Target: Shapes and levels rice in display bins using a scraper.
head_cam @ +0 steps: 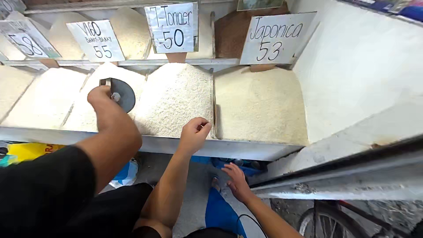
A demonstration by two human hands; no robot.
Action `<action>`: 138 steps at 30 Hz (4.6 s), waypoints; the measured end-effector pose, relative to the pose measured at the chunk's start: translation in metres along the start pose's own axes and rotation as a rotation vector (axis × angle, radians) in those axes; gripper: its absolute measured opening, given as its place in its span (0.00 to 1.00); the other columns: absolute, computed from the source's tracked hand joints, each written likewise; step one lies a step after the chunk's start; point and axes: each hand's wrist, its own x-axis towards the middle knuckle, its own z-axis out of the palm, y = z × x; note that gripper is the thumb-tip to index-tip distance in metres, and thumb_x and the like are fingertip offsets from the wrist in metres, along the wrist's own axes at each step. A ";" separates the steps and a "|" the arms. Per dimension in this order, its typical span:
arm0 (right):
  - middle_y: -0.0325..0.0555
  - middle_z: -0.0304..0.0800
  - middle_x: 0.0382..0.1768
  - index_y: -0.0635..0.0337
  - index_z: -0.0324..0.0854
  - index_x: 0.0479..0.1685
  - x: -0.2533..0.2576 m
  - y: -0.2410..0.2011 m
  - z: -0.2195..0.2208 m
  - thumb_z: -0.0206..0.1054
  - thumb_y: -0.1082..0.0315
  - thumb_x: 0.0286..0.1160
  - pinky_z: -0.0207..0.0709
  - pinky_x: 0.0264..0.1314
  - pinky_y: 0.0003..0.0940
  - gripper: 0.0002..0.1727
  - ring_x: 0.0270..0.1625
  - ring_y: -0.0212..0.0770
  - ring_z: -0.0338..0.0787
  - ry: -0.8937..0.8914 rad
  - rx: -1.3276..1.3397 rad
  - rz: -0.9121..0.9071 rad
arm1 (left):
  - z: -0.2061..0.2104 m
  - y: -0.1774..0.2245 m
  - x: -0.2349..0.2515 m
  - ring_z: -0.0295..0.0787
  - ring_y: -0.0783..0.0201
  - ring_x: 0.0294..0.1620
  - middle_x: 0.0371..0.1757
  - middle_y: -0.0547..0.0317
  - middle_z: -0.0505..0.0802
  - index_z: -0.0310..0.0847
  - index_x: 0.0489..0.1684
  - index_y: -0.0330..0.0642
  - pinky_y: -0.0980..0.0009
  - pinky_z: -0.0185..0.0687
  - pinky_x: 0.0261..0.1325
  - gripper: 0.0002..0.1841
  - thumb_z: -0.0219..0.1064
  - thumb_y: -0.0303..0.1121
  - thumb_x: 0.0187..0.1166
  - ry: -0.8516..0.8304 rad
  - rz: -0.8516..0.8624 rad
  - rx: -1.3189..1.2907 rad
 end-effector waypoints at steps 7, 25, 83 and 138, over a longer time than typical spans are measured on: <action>0.82 0.62 0.82 0.86 0.53 0.83 0.151 0.031 -0.034 0.50 0.37 0.81 0.59 0.89 0.61 0.53 0.87 0.72 0.64 0.284 0.115 0.118 | 0.097 -0.087 0.134 0.76 0.39 0.81 0.84 0.35 0.75 0.93 0.54 0.39 0.40 0.74 0.78 0.21 0.62 0.47 0.87 -0.569 -0.264 0.537; 0.85 0.37 0.90 0.83 0.35 0.90 0.361 0.044 -0.018 0.37 0.49 0.89 0.34 0.93 0.69 0.45 0.93 0.80 0.40 0.143 0.032 0.154 | -0.102 -0.052 0.169 0.91 0.44 0.66 0.64 0.42 0.93 0.76 0.82 0.47 0.41 0.80 0.73 0.25 0.61 0.24 0.84 -0.213 -0.264 0.519; 0.84 0.38 0.90 0.84 0.36 0.89 0.410 0.015 -0.017 0.30 0.15 0.72 0.34 0.99 0.50 0.71 0.96 0.64 0.40 0.388 0.347 -0.135 | -0.251 -0.171 0.195 0.93 0.32 0.50 0.46 0.33 0.93 0.76 0.68 0.37 0.32 0.84 0.51 0.15 0.55 0.30 0.89 0.238 -0.751 0.884; 0.76 0.70 0.80 0.70 0.70 0.81 0.167 0.112 -0.046 0.41 0.30 0.81 0.56 0.84 0.70 0.50 0.86 0.78 0.64 0.079 -0.413 0.130 | -0.234 -0.133 0.013 0.83 0.39 0.74 0.53 0.44 0.96 0.94 0.45 0.35 0.39 0.69 0.81 0.07 0.69 0.24 0.79 0.039 -0.263 0.741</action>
